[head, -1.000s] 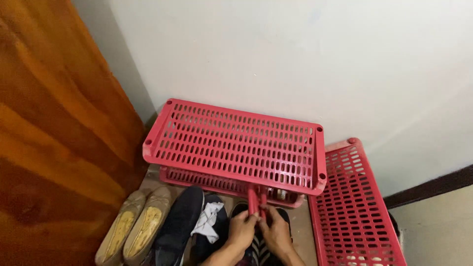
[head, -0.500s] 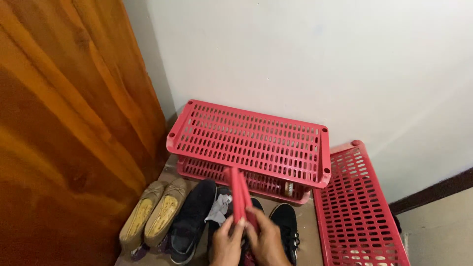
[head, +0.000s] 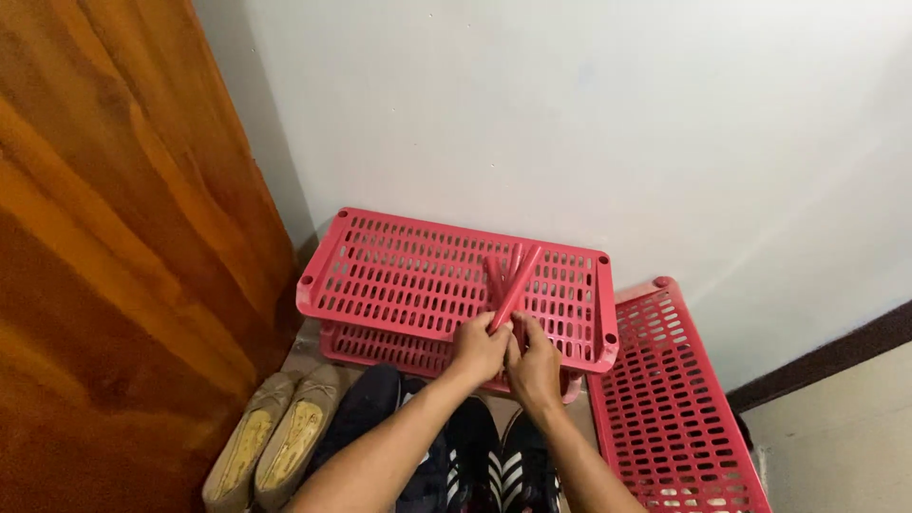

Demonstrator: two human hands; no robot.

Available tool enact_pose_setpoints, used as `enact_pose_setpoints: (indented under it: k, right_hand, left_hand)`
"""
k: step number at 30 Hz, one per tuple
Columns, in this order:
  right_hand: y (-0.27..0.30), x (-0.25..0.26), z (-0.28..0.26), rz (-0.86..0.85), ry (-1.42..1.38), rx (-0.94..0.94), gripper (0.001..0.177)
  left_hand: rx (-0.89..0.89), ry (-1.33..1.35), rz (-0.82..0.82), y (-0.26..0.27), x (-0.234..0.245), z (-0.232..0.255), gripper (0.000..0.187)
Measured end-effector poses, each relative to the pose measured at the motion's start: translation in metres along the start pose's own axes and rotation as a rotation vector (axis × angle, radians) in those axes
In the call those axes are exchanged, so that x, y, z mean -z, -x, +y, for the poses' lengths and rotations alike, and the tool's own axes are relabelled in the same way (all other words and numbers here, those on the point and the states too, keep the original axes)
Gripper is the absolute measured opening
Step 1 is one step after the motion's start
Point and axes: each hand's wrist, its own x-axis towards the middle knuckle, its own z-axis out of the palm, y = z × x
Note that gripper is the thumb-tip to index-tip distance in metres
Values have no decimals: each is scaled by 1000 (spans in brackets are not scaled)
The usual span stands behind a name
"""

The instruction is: Assemble a multi-tier plastic shoe rack by connecting the shelves with support poles.

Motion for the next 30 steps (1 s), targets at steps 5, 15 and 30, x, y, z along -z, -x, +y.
enact_pose_setpoints:
  k: [5,15,30]
  right_hand:
    - [-19,-4,-12,-87,-22,-67,34]
    - [-34,-1,-1,-157,98,99,37]
    - [-38,6,39,-175,4,-73,45]
  left_hand:
    - [-14,-256,39,-29,7,-4,28]
    - [75,-594,9,-22,34,41,44]
    - [-18,-628,108,-32,69,25,45]
